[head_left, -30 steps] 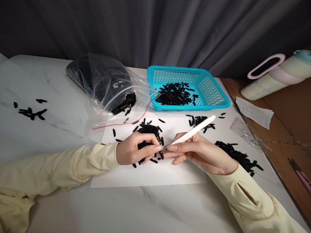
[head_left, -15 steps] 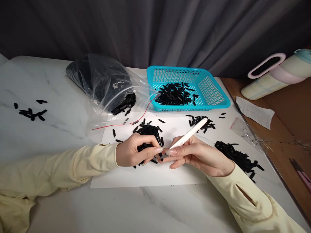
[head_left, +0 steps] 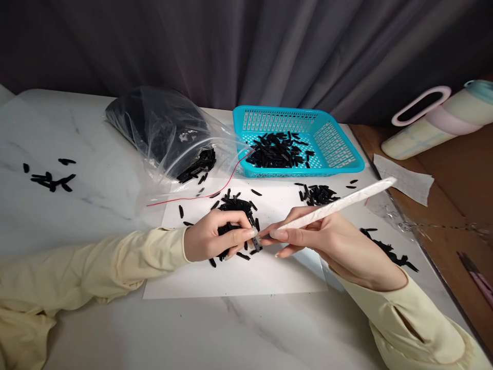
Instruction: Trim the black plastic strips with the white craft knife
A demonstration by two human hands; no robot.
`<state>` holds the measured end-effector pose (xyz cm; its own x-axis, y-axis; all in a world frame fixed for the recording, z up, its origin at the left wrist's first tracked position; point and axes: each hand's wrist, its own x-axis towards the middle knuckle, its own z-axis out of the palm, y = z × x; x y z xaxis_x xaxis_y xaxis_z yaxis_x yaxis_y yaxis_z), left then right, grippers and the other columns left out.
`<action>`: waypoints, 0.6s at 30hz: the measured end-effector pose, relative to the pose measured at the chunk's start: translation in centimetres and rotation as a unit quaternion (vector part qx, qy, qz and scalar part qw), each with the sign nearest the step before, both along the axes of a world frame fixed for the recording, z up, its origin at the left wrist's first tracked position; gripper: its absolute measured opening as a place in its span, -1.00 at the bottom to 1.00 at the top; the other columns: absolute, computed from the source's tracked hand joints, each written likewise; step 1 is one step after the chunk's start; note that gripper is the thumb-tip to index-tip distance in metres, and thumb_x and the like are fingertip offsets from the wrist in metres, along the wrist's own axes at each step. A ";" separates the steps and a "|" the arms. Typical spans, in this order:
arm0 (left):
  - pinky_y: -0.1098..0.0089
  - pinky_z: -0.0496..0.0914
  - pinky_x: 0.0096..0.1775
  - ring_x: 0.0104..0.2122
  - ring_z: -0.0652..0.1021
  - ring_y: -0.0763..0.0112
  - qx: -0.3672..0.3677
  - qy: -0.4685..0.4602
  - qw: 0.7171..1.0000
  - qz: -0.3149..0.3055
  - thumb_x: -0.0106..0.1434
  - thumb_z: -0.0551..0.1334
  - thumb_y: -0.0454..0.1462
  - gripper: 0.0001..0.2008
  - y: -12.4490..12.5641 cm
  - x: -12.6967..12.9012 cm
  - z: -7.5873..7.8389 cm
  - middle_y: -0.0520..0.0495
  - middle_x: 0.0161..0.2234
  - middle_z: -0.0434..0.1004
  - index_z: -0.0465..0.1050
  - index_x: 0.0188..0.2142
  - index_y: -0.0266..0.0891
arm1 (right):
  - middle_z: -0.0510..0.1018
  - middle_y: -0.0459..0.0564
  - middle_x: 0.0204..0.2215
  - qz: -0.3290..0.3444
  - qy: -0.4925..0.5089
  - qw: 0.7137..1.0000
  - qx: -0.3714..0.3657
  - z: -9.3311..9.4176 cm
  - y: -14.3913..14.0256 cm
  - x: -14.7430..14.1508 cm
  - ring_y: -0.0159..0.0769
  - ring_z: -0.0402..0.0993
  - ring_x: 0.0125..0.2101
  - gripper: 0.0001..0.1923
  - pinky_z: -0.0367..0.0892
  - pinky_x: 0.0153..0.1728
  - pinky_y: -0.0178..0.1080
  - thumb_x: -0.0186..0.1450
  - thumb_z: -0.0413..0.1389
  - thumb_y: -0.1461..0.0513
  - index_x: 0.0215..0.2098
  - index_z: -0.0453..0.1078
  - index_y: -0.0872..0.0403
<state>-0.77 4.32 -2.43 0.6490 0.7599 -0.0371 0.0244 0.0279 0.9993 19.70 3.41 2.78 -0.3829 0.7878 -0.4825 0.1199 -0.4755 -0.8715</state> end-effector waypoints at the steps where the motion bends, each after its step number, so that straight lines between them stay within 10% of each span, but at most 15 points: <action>1: 0.50 0.21 -0.57 -0.71 0.29 0.59 -0.007 -0.003 1.000 0.003 0.26 0.10 -0.25 -0.79 0.0 0.0 0.0 0.14 -0.74 0.25 0.29 -0.49 -0.29 | 0.60 0.08 -0.37 0.001 -0.007 1.000 0.007 0.1 -0.1 -0.1 -0.14 0.55 -0.27 -0.81 0.50 -0.37 -0.28 0.07 0.28 0.18 -0.45 0.47 0.18; 18: 0.53 0.24 -0.54 -0.70 0.31 0.61 0.044 0.035 0.997 0.051 0.25 0.11 -0.24 -0.82 0.0 0.4 -0.5 0.16 -0.73 0.28 0.33 -0.43 -0.30 | 0.59 0.04 -0.36 -0.015 0.013 1.000 -0.021 -0.4 -0.7 -0.8 -0.19 0.55 -0.26 -0.85 0.52 -0.36 -0.32 0.09 0.26 0.22 -0.47 0.44 0.16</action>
